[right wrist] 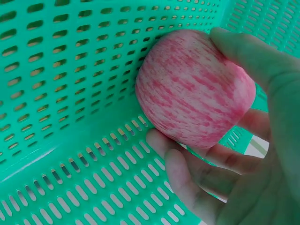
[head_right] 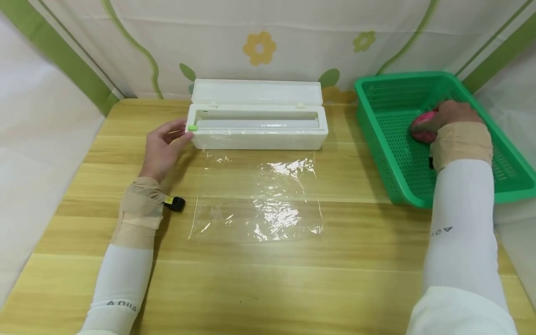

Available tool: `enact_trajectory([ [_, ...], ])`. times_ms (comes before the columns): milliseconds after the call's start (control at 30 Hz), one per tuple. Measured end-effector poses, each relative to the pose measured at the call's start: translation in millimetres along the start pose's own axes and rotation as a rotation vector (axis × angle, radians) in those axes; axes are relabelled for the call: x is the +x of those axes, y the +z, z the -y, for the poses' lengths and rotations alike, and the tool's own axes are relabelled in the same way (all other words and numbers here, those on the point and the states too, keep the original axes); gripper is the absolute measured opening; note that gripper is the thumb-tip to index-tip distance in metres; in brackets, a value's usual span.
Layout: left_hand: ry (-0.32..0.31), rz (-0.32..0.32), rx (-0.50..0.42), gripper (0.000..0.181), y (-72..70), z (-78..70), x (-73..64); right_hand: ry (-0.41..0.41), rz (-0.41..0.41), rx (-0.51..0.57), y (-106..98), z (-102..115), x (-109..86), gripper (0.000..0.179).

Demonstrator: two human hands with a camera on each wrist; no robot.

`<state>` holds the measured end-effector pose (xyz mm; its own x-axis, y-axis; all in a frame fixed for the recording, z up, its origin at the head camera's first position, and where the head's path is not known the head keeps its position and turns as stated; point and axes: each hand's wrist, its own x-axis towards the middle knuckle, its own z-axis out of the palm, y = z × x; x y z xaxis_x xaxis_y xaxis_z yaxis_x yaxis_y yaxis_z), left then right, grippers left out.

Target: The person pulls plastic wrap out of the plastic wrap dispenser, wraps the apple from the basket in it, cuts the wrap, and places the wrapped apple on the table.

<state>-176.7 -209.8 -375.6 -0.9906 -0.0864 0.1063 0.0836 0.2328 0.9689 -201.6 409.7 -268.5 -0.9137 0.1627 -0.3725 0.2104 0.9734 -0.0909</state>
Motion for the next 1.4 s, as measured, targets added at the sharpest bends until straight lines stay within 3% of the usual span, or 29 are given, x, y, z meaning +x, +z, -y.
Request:
enact_trajectory([
  [67,-0.004,0.005,0.003,0.042,1.5,-1.3,1.3,0.022,0.06,-0.026,0.7,-26.9,34.3,0.097],
  [267,0.012,0.011,0.02,0.043,4.5,-1.9,7.6,0.003,-0.003,-0.007,-2.7,-31.7,29.1,0.098],
  [667,0.025,0.004,0.008,0.041,7.7,5.7,16.5,-0.103,-0.164,-0.064,-32.7,-30.1,29.5,0.088],
  [933,0.024,0.0,0.012,0.042,5.8,9.0,19.5,-0.075,-0.243,-0.086,-51.8,-4.4,8.8,0.095],
  [1167,0.027,-0.002,0.014,0.043,1.8,10.2,22.8,-0.187,-0.292,-0.11,-56.0,27.6,-17.6,0.089],
  [1400,0.036,-0.002,0.018,0.043,1.8,12.0,25.6,-0.287,-0.33,-0.115,-43.2,53.2,-44.6,0.084],
])
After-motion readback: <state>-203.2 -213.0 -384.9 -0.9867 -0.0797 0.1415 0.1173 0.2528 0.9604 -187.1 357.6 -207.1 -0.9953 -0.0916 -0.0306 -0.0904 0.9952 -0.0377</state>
